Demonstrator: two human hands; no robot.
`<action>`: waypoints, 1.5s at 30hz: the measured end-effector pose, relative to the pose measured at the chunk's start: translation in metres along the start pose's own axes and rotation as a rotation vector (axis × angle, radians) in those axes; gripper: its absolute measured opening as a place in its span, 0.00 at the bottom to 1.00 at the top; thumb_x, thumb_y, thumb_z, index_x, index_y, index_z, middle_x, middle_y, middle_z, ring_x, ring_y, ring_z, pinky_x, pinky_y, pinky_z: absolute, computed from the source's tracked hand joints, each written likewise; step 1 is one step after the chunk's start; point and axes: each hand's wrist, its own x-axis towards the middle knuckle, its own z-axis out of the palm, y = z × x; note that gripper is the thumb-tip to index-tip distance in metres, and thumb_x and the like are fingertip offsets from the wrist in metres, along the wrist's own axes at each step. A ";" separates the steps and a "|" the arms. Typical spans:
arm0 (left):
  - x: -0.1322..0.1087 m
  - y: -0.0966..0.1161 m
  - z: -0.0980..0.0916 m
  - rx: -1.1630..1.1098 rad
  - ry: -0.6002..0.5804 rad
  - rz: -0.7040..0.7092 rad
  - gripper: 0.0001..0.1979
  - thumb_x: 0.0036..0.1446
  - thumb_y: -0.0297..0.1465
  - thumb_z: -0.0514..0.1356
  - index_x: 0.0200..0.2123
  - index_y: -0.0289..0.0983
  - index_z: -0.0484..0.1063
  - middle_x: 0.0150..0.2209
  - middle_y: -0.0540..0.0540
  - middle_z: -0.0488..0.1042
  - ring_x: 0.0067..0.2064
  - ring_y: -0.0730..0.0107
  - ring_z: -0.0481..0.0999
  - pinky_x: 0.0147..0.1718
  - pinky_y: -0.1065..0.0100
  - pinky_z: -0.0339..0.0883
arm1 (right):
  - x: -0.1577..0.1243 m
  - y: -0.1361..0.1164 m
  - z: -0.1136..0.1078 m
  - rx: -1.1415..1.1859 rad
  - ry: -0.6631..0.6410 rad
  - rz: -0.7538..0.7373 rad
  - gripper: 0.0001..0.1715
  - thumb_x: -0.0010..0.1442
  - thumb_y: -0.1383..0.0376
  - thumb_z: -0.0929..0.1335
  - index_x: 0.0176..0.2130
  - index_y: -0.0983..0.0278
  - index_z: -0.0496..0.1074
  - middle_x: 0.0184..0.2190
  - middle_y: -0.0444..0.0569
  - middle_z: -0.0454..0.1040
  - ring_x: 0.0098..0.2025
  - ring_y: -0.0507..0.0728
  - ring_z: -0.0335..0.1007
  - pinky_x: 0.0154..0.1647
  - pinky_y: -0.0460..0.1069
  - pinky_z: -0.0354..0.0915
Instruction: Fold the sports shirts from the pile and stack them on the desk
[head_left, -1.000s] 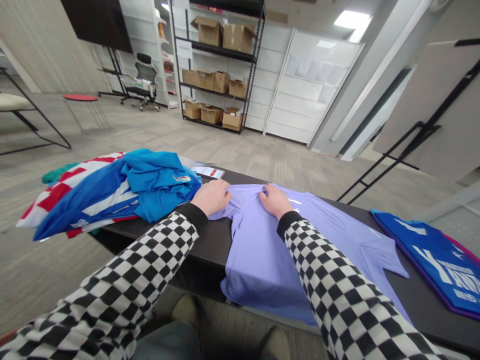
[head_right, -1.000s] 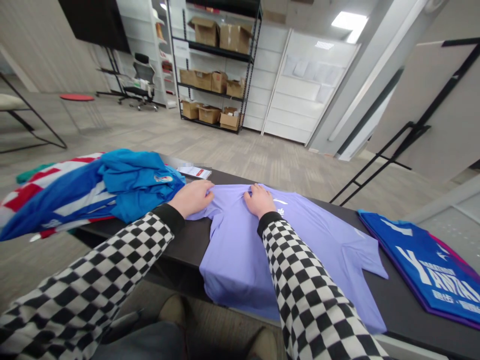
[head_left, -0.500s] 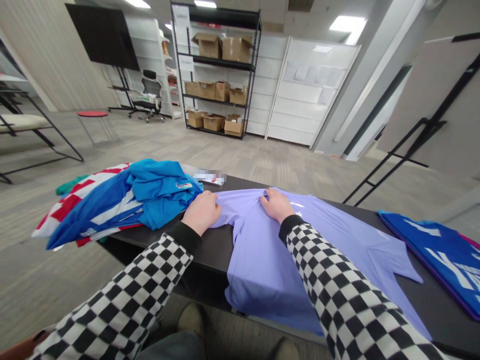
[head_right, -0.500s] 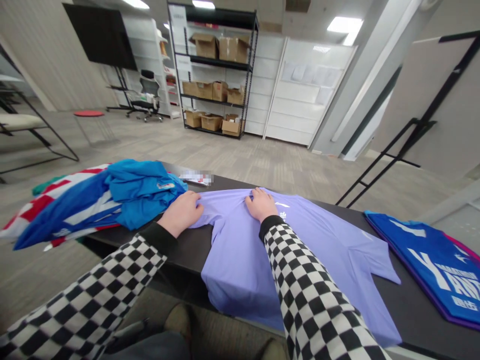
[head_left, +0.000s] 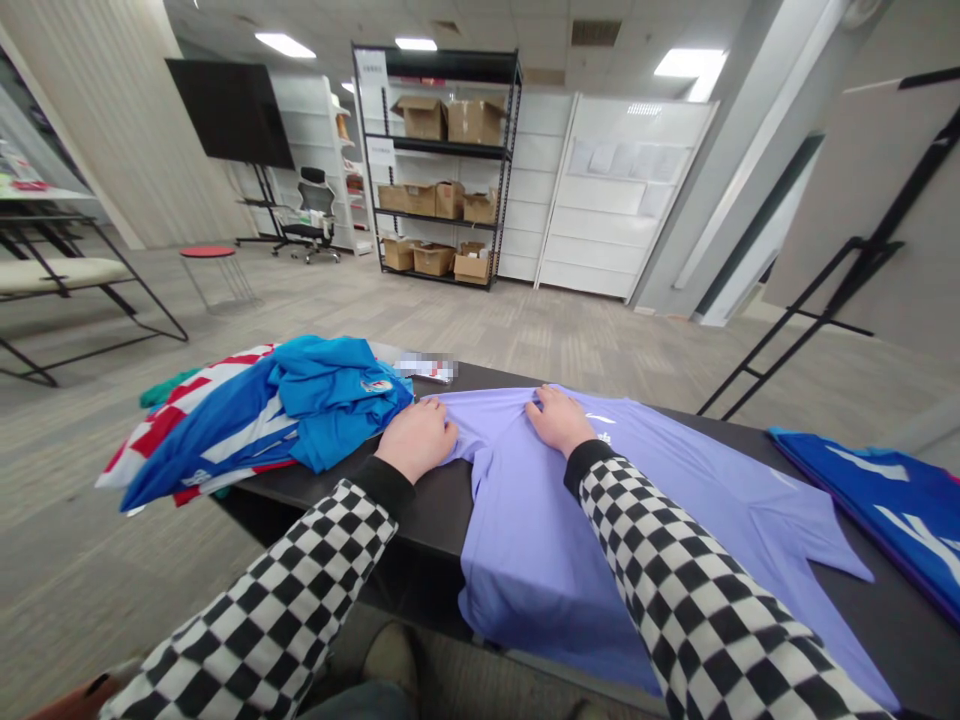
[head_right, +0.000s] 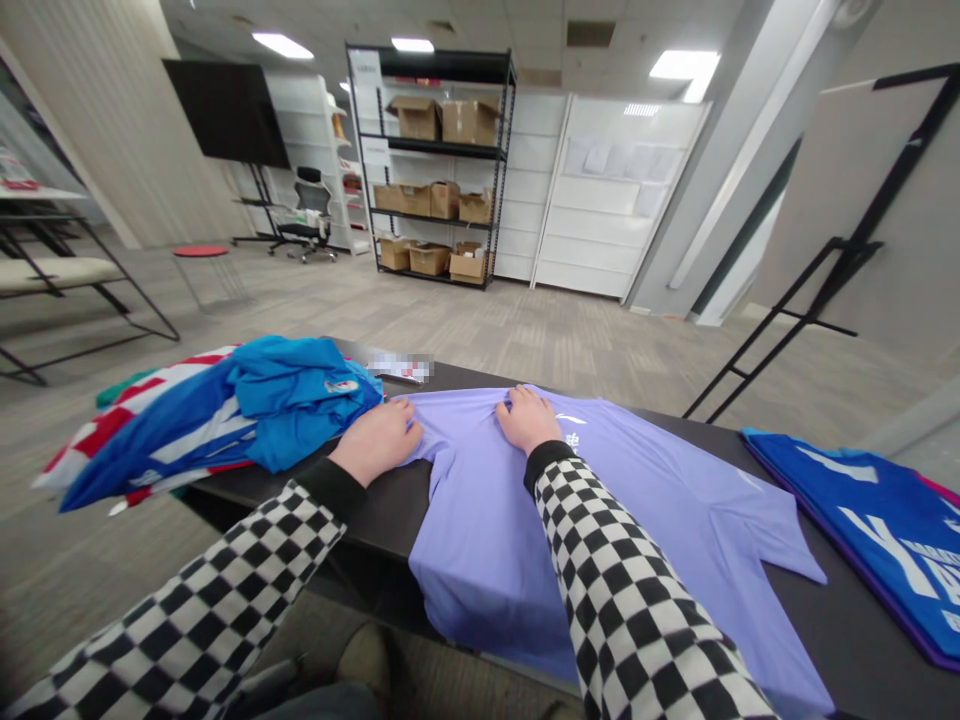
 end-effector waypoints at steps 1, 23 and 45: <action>0.000 0.000 0.000 0.017 -0.002 -0.045 0.24 0.74 0.31 0.53 0.59 0.27 0.84 0.64 0.25 0.82 0.69 0.45 0.81 0.71 0.55 0.70 | 0.000 0.000 0.000 -0.001 0.002 -0.001 0.34 0.81 0.54 0.60 0.74 0.67 0.73 0.80 0.62 0.66 0.83 0.68 0.57 0.83 0.63 0.53; 0.035 -0.014 0.002 -0.155 0.024 -0.376 0.20 0.74 0.37 0.59 0.54 0.27 0.82 0.55 0.16 0.81 0.61 0.24 0.80 0.56 0.43 0.73 | 0.001 0.003 0.003 -0.031 0.018 -0.008 0.34 0.81 0.55 0.60 0.74 0.68 0.73 0.79 0.62 0.67 0.82 0.67 0.58 0.82 0.61 0.54; 0.044 -0.030 0.015 -1.431 0.253 -0.387 0.30 0.57 0.34 0.73 0.63 0.33 0.84 0.30 0.47 0.82 0.28 0.65 0.77 0.29 0.66 0.68 | 0.004 0.005 0.005 -0.038 0.003 0.001 0.35 0.82 0.54 0.60 0.76 0.67 0.72 0.80 0.62 0.65 0.83 0.67 0.58 0.84 0.60 0.52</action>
